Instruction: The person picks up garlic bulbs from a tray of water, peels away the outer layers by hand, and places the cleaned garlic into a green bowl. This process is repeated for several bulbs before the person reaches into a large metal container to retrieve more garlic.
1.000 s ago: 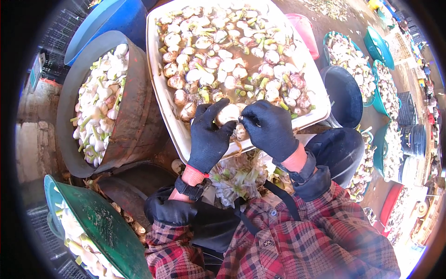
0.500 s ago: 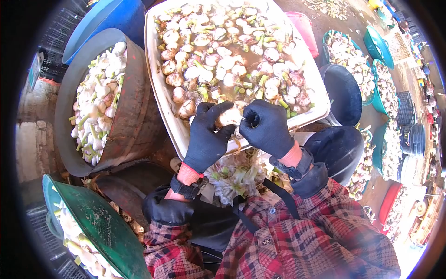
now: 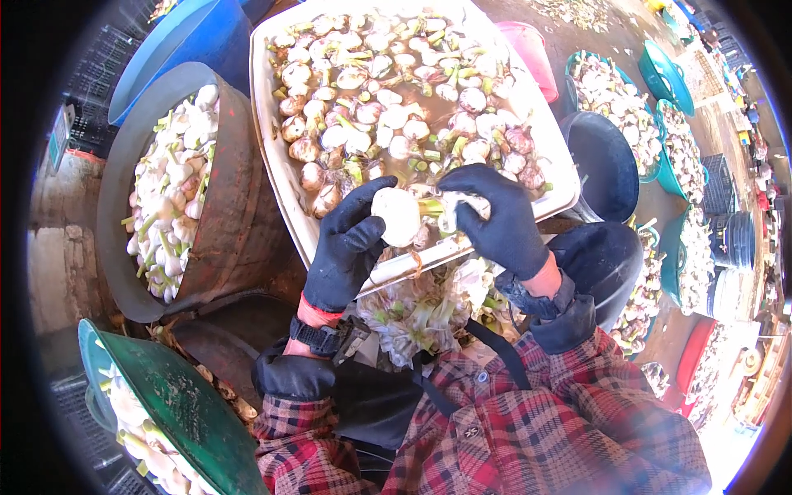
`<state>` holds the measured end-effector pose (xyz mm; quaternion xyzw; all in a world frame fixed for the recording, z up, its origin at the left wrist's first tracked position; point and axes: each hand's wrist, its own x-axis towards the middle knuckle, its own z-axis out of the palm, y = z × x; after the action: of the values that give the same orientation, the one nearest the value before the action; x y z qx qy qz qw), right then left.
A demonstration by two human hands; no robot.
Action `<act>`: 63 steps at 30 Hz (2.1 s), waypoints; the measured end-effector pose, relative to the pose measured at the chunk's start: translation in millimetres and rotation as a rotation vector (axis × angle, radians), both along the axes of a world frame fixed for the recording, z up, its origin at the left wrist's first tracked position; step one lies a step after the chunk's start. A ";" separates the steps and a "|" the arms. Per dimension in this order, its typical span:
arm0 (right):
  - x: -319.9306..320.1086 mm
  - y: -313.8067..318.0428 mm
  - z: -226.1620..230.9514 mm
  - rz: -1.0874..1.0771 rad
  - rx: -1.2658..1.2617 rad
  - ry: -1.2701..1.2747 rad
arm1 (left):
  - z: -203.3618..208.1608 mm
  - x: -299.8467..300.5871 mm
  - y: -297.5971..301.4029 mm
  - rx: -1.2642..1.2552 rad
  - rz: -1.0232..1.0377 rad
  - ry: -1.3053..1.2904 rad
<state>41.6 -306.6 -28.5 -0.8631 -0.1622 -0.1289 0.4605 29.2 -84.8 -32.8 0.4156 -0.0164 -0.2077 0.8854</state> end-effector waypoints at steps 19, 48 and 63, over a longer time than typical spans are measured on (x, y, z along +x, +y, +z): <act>-17.9 30.5 -12.8 0.042 -0.199 -0.084 | -5.2 0.9 -7.1 0.940 -0.265 -0.234; -18.6 36.8 -37.3 -0.164 0.865 0.749 | -19.1 -7.8 -13.6 0.411 -0.032 -0.303; -18.5 -11.0 -56.9 -0.107 -0.176 0.076 | -15.7 -19.4 -12.3 0.743 -0.067 -0.686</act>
<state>23.1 -317.6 -85.4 -0.9120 -0.1089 -0.1056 0.3812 9.8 -97.1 -48.5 0.7459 -0.2447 -0.0792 0.6144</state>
